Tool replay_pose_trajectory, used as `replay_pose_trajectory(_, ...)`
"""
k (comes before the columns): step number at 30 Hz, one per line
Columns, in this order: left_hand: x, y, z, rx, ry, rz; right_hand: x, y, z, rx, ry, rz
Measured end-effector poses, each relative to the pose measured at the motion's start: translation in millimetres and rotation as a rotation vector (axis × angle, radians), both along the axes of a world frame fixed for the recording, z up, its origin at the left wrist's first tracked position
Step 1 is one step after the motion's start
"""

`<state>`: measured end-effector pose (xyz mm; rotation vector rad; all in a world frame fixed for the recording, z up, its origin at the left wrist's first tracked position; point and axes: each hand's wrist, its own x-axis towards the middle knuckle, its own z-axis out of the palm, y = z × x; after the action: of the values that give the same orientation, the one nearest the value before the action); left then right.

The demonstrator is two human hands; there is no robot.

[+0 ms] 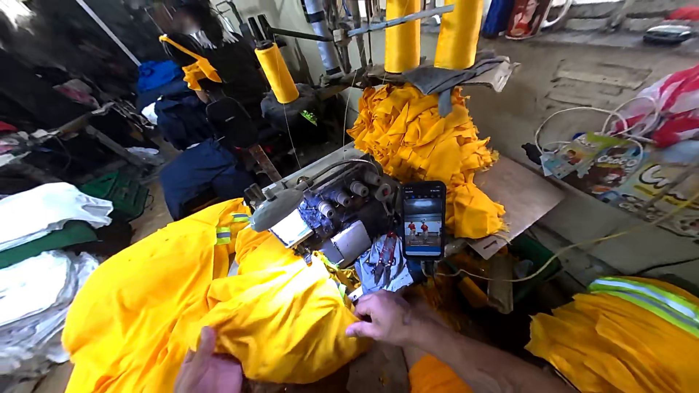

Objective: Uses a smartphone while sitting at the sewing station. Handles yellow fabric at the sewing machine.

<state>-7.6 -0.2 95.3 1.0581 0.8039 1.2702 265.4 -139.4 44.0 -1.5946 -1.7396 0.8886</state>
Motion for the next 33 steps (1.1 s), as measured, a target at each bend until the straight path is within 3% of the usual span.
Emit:
replay_pose_trajectory(6,1.4,25.2,14.2,0.172,0.149,0.065,9.3,18.0,-17.5,0.175,-0.015,0.03)
replay_pose_trajectory(9,-1.4,36.8,3.9,0.068,0.295,0.051,11.6,17.2,-21.8,0.187,0.031,0.044)
replay_pose_trajectory(13,6.4,12.5,-16.3,-0.1,0.028,0.168,14.0,17.0,-24.0,0.198,0.09,0.04)
replay_pose_trajectory(17,7.8,-22.5,-21.9,-0.244,-0.071,-0.01,14.8,18.0,-25.0,0.211,0.123,0.037)
replay_pose_trajectory(19,5.5,-25.2,-15.2,-0.222,-0.111,-0.06,16.0,19.3,-25.6,0.215,0.133,0.054)
replay_pose_trajectory(23,-13.5,12.0,-10.9,0.099,-0.211,0.159,17.0,19.0,-27.1,0.238,0.128,0.058)
replay_pose_trajectory(26,-6.1,7.6,-13.1,0.016,-0.166,0.102,15.0,16.2,-25.5,0.223,0.108,0.055)
replay_pose_trajectory(29,-0.5,-21.5,-26.9,-0.266,-0.075,-0.059,15.0,15.5,-22.3,0.208,0.106,0.053)
replay_pose_trajectory(33,-6.1,-41.5,-32.9,-0.191,-0.169,-0.2,16.9,15.8,-19.6,0.179,0.149,0.05)
